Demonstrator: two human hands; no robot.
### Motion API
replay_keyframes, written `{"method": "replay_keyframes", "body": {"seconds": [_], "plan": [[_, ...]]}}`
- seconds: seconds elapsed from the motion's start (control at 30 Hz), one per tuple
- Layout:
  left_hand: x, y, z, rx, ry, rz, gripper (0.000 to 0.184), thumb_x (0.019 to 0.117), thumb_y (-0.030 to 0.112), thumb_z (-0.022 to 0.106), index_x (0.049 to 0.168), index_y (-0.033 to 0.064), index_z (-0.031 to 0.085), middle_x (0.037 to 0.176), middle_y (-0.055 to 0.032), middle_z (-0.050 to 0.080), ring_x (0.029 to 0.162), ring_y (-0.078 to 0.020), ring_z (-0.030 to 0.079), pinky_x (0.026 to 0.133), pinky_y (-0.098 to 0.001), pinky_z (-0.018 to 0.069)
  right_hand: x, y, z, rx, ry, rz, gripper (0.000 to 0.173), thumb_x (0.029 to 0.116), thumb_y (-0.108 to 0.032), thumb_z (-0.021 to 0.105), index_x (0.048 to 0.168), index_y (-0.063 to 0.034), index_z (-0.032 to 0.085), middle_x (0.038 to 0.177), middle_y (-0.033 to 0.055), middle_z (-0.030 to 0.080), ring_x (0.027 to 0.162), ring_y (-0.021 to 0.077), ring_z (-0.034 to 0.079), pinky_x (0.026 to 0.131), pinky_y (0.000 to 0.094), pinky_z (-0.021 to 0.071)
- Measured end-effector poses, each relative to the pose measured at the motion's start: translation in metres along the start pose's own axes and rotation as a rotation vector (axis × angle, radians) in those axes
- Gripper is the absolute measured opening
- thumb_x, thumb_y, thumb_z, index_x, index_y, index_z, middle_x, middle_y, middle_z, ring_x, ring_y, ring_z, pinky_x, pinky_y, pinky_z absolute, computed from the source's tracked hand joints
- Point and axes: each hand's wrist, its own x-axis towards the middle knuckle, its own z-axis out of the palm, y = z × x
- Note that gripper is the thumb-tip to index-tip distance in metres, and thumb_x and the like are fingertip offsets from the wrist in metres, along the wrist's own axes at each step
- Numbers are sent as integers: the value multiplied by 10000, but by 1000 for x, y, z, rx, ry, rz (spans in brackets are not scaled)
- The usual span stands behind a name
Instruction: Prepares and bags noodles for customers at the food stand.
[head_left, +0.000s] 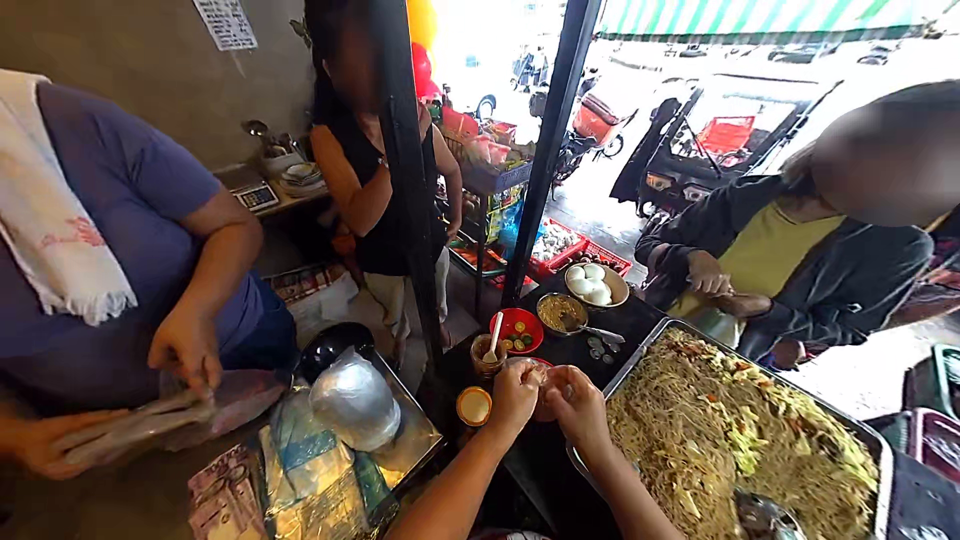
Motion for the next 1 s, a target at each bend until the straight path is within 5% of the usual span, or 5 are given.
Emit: {"method": "replay_keyframes", "body": {"seconds": [0.17,0.33,0.63,0.77,1.0], "plan": [[7,2,1,-33,18,-6,266,1031,112,521,1231,-43,602,1137,-178,675,1061,-229,663,963,-394,534,1,-4,1,-110,8,-57,272,947,-266,632,996,-31,762,991,119,735,970,294,696,905,570,524],[2,-20,5,-18,-44,193,302,1042,70,469,1225,-59,671,1271,-194,667,1229,-210,619,1099,-354,464,18,-6,-12,304,-22,190,173,957,-112,598,973,9,721,915,78,714,862,118,679,805,318,570],[0,-20,2,-124,-46,64,285,1037,90,501,1236,-35,662,1122,-139,696,838,-135,684,779,-302,586,34,-33,-60,460,292,265,269,1033,-178,526,811,-65,628,677,-11,635,637,96,639,684,304,581],[-2,-22,2,-96,-33,91,267,1031,82,517,1207,-35,680,1151,-148,705,1000,-146,689,927,-314,559,37,-19,-39,65,-163,375,488,930,-383,706,1239,-5,689,1100,157,692,966,249,659,903,479,540],[-2,-17,-1,22,-71,120,280,996,99,547,1190,-49,684,1155,-184,700,1059,-221,687,978,-382,547,30,-47,-20,-133,48,-102,125,935,-98,675,934,-53,792,938,84,754,923,197,719,875,413,593]]}}
